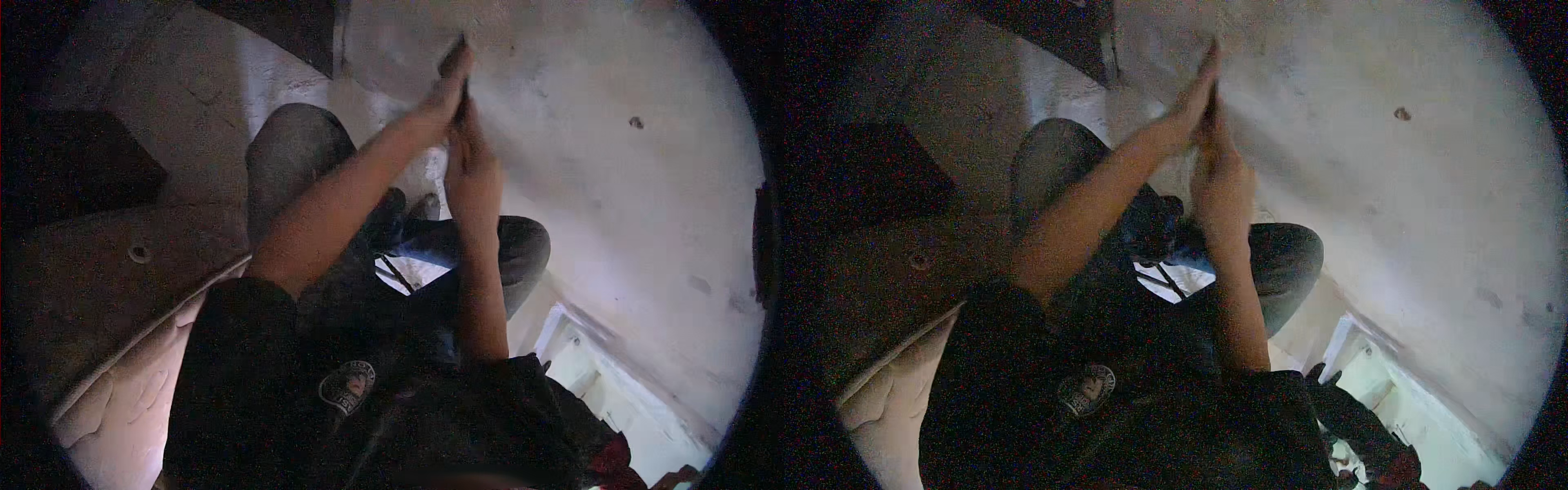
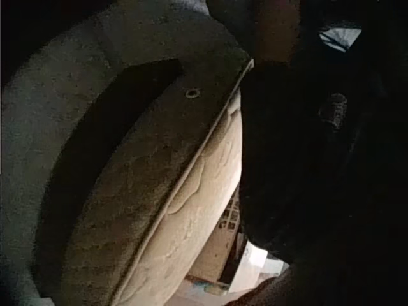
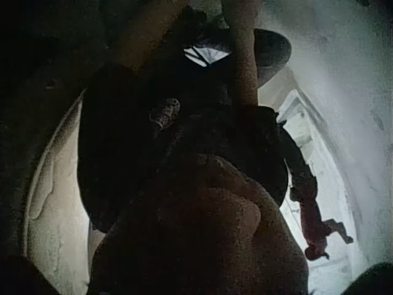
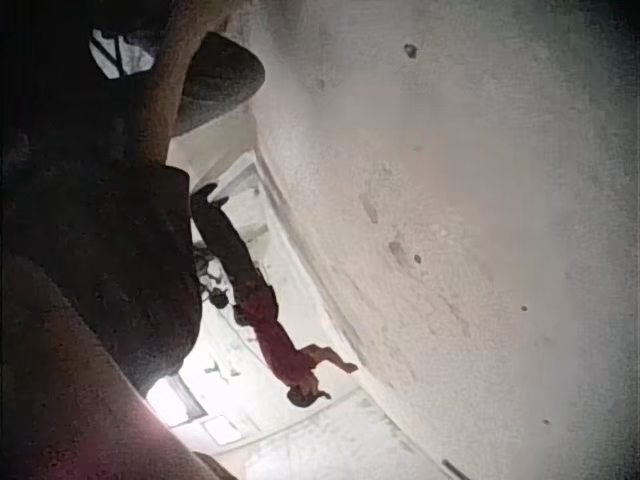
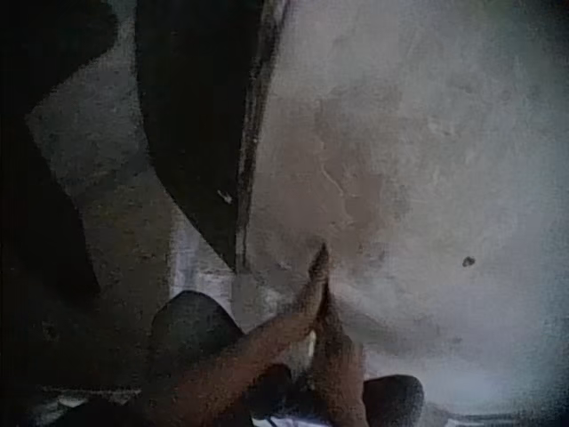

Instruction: The person scrapes and smooths a section of the ceiling with a putty knife.

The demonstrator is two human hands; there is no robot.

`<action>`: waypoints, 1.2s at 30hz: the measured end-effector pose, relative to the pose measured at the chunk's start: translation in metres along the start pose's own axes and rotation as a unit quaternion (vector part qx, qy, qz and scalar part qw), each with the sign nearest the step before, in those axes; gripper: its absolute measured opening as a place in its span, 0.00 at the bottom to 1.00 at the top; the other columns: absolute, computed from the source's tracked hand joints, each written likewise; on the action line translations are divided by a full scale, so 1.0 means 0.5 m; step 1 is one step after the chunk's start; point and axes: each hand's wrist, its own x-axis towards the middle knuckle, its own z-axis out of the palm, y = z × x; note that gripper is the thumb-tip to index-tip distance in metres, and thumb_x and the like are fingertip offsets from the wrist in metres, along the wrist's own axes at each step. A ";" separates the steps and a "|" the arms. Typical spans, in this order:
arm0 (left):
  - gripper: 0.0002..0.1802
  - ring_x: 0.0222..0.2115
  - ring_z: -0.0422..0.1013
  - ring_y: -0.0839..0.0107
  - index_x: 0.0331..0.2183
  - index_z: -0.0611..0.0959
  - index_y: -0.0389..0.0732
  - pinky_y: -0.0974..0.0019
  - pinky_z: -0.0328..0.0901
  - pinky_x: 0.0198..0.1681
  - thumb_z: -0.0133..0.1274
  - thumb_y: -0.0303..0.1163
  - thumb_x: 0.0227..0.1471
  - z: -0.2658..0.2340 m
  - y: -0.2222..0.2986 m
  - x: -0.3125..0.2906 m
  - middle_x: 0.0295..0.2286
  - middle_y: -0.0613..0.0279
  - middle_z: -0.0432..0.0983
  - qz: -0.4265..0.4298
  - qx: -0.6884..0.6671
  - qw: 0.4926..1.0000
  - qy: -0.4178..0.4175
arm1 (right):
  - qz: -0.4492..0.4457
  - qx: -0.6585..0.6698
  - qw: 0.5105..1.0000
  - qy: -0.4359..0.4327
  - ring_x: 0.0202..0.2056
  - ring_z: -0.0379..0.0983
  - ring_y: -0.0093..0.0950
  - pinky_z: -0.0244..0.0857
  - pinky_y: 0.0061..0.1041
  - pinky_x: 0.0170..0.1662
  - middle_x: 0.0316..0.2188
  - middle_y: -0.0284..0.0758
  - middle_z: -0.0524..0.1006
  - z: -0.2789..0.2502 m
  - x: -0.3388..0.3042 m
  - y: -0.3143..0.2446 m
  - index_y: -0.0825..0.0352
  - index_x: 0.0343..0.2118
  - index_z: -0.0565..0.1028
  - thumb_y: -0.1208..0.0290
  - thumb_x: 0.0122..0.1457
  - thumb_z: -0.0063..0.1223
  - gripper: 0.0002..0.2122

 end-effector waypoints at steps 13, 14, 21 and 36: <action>0.54 0.41 0.65 0.66 0.60 0.59 0.40 0.60 0.63 0.46 0.43 0.75 0.47 0.009 0.032 -0.051 0.44 0.55 0.67 0.019 0.015 0.983 0.180 | -0.078 0.080 0.991 0.080 0.51 0.70 0.46 0.67 0.36 0.48 0.47 0.53 0.74 0.011 -0.023 -0.026 0.67 0.60 0.63 0.69 0.65 0.42 0.21; 0.55 0.42 0.65 0.65 0.62 0.56 0.40 0.59 0.62 0.47 0.43 0.73 0.49 0.012 0.028 -0.053 0.47 0.55 0.67 0.013 -0.003 0.981 0.194 | -0.023 0.056 0.996 0.062 0.51 0.70 0.46 0.67 0.36 0.48 0.47 0.53 0.74 0.011 -0.021 -0.027 0.67 0.60 0.63 0.69 0.65 0.42 0.21; 0.56 0.45 0.65 0.63 0.65 0.47 0.47 0.55 0.63 0.47 0.44 0.73 0.49 0.005 0.009 -0.058 0.50 0.53 0.64 0.051 -0.021 0.991 0.123 | 0.010 0.017 1.000 0.013 0.49 0.70 0.48 0.67 0.38 0.46 0.44 0.54 0.75 0.005 -0.033 -0.027 0.66 0.61 0.62 0.71 0.64 0.44 0.22; 0.57 0.46 0.63 0.58 0.60 0.63 0.40 0.48 0.54 0.54 0.45 0.77 0.43 0.012 0.029 -0.061 0.47 0.50 0.68 -0.033 0.064 0.975 0.208 | -0.010 0.069 0.997 0.035 0.30 0.74 0.54 0.65 0.46 0.31 0.27 0.56 0.75 0.029 -0.103 0.099 0.63 0.59 0.64 0.67 0.64 0.45 0.21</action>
